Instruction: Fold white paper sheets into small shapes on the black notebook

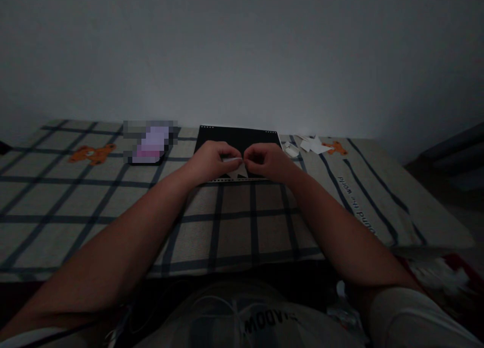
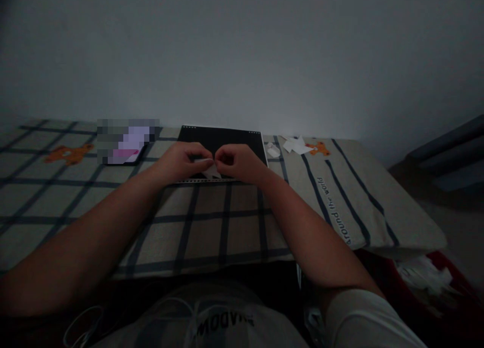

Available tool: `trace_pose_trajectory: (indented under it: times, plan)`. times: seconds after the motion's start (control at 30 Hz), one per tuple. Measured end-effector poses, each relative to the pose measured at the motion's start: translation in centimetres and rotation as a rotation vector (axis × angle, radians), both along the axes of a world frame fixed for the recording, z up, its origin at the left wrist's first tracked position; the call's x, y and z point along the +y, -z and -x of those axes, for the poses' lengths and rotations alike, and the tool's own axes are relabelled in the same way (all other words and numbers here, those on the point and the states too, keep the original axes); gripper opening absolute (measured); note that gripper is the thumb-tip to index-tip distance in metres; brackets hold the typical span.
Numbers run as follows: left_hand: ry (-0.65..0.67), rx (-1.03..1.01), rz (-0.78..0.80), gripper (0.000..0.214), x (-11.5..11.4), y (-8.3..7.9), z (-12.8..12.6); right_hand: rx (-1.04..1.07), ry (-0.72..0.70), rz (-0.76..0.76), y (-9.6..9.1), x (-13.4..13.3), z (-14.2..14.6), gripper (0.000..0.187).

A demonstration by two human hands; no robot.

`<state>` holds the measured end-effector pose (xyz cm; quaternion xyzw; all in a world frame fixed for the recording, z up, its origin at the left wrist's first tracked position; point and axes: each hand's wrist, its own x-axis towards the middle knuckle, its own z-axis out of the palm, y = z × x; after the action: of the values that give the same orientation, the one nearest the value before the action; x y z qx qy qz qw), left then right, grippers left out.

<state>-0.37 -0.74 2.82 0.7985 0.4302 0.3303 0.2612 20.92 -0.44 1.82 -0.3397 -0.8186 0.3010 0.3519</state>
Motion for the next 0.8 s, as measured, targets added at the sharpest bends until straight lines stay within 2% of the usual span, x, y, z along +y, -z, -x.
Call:
trace_pose_trajectory:
  times: [0.23,0.4,0.5,0.67,0.8]
  plan:
    - [0.001,-0.074,0.058,0.015,0.0,-0.3,0.0,0.010,0.065,-0.221,-0.2,-0.6,0.7,0.007]
    - [-0.005,-0.112,0.111,0.017,-0.1,-0.5,0.0,-0.007,0.102,-0.278,-0.2,-0.9,1.0,0.007]
    - [-0.033,-0.130,0.105,0.016,0.0,-0.5,0.1,0.074,0.091,-0.209,0.1,-0.7,0.9,0.004]
    - [-0.027,-0.116,0.041,0.019,0.0,-0.5,0.4,0.193,-0.015,0.032,0.7,0.3,0.3,0.023]
    - [0.010,-0.092,0.003,0.022,0.0,-0.5,0.4,0.220,-0.092,0.092,1.0,0.9,0.1,0.027]
